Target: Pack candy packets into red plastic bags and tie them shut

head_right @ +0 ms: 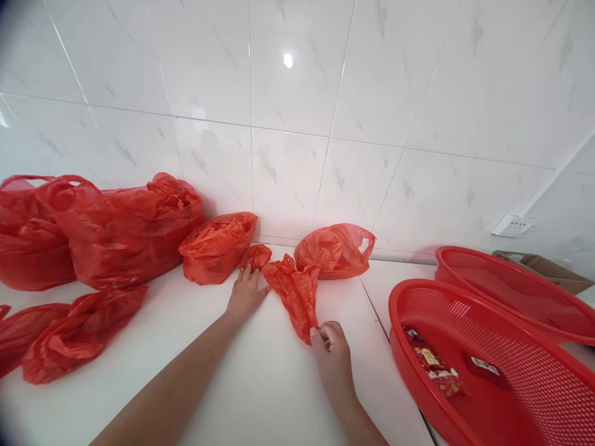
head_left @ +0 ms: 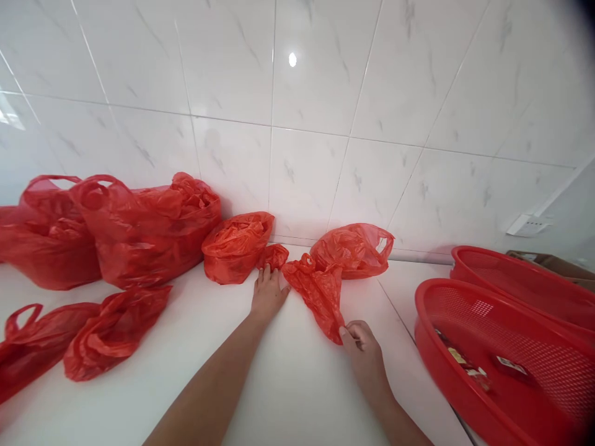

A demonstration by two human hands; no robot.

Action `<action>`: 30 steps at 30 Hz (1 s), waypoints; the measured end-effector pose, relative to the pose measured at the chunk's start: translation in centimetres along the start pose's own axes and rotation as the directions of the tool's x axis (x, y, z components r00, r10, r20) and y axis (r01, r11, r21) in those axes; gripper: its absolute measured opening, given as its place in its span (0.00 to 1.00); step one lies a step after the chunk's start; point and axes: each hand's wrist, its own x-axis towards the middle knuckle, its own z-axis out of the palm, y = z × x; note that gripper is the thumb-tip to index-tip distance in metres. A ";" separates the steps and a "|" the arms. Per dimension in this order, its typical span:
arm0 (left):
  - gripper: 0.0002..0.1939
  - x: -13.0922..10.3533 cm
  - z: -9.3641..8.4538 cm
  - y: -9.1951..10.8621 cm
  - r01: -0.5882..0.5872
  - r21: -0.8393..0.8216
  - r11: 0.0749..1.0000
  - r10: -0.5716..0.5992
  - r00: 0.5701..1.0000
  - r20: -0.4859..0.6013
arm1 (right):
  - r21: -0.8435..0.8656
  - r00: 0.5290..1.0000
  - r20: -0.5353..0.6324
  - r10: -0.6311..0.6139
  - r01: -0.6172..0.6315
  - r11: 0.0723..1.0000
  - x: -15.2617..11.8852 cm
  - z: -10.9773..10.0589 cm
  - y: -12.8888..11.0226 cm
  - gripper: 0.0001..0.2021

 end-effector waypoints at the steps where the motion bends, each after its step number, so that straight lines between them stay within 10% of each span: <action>1: 0.26 -0.1 -0.3 0.2 -0.015 -0.015 1.000 0.014 1.000 -0.017 | 0.023 0.999 -0.041 0.032 -0.031 0.999 0.1 -0.2 0.1 0.14; 9: 0.28 -0.9 -1.3 1.8 -0.371 -0.152 0.916 0.373 0.928 -0.015 | 0.205 0.982 -0.119 0.146 -0.120 0.971 4.3 1.5 -0.8 0.29; 13: 0.29 -1.5 -1.4 2.8 -0.433 -0.220 0.874 0.453 0.890 0.045 | 0.114 0.994 0.103 0.022 -0.034 0.993 3.9 2.3 -0.9 0.11; 20: 0.32 -2.0 -1.2 2.7 0.094 -0.545 0.833 0.012 0.982 0.187 | 0.151 0.982 0.185 -0.045 0.017 0.988 1.7 2.5 -1.5 0.04; 25: 0.11 -1.4 -1.4 2.0 0.176 -0.666 0.725 -0.086 0.982 0.166 | 0.020 0.995 -0.102 0.011 -0.009 1.000 3.2 0.7 -1.0 0.02; 30: 0.09 -0.8 -2.2 2.0 0.137 -0.843 0.520 -0.129 0.988 0.082 | -0.104 0.885 -0.465 -0.023 -0.029 0.994 4.8 -2.4 -0.8 0.04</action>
